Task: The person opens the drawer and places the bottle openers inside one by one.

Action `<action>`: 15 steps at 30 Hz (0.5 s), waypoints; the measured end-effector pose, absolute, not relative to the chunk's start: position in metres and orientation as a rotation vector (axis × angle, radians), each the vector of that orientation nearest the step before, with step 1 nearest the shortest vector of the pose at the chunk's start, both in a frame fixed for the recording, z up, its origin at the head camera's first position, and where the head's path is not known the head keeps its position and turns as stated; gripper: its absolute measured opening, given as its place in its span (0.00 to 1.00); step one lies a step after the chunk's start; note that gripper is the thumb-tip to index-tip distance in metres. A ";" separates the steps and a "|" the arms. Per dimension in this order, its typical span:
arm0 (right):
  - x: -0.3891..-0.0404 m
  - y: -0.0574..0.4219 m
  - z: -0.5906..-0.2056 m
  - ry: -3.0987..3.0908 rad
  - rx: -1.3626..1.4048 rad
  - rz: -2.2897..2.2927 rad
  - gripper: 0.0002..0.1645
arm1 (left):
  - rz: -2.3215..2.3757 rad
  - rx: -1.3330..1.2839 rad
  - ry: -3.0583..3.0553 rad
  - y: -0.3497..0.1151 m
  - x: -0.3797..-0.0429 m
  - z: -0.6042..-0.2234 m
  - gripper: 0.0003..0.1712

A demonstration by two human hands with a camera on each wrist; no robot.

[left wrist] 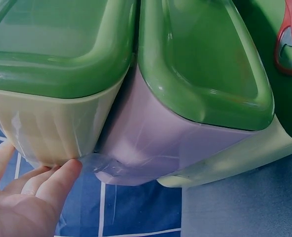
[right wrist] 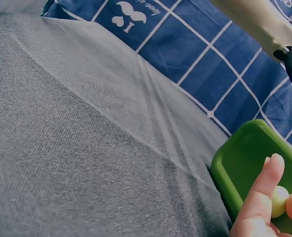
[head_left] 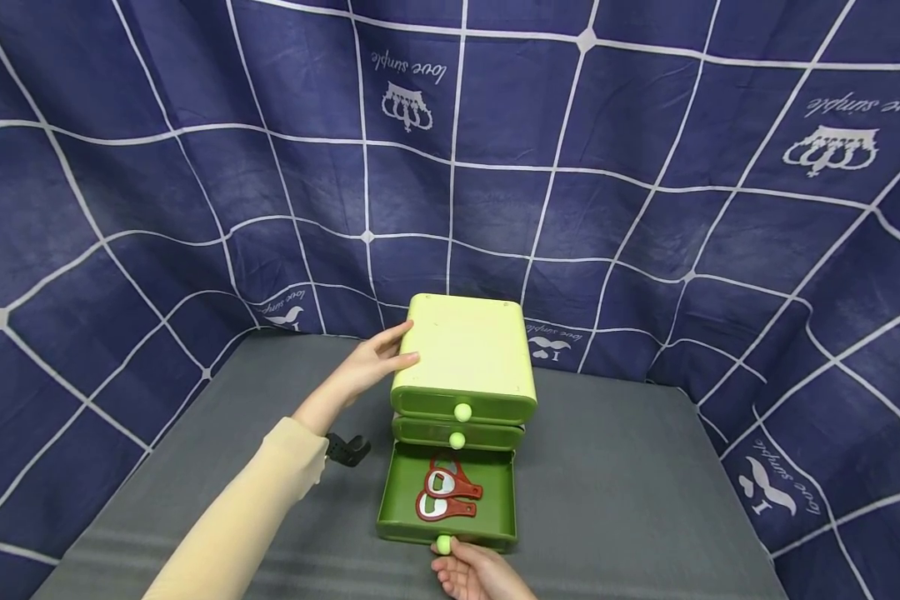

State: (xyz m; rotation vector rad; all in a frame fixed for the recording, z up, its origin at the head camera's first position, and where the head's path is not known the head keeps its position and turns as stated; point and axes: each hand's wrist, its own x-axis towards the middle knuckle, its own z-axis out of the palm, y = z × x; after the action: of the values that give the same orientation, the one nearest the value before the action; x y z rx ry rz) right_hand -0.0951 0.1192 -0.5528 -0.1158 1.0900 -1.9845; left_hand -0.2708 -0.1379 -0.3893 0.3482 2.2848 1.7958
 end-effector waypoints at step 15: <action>-0.126 0.109 -0.541 1.170 0.155 -2.120 0.15 | 1.799 0.334 2.283 -0.136 -0.269 -0.388 0.45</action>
State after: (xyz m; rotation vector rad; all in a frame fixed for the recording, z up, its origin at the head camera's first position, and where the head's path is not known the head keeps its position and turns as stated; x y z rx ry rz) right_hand -0.1264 0.1093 -0.5412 0.1552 1.1699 -2.1204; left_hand -0.2689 -0.1361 -0.3875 0.3337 2.2827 1.7990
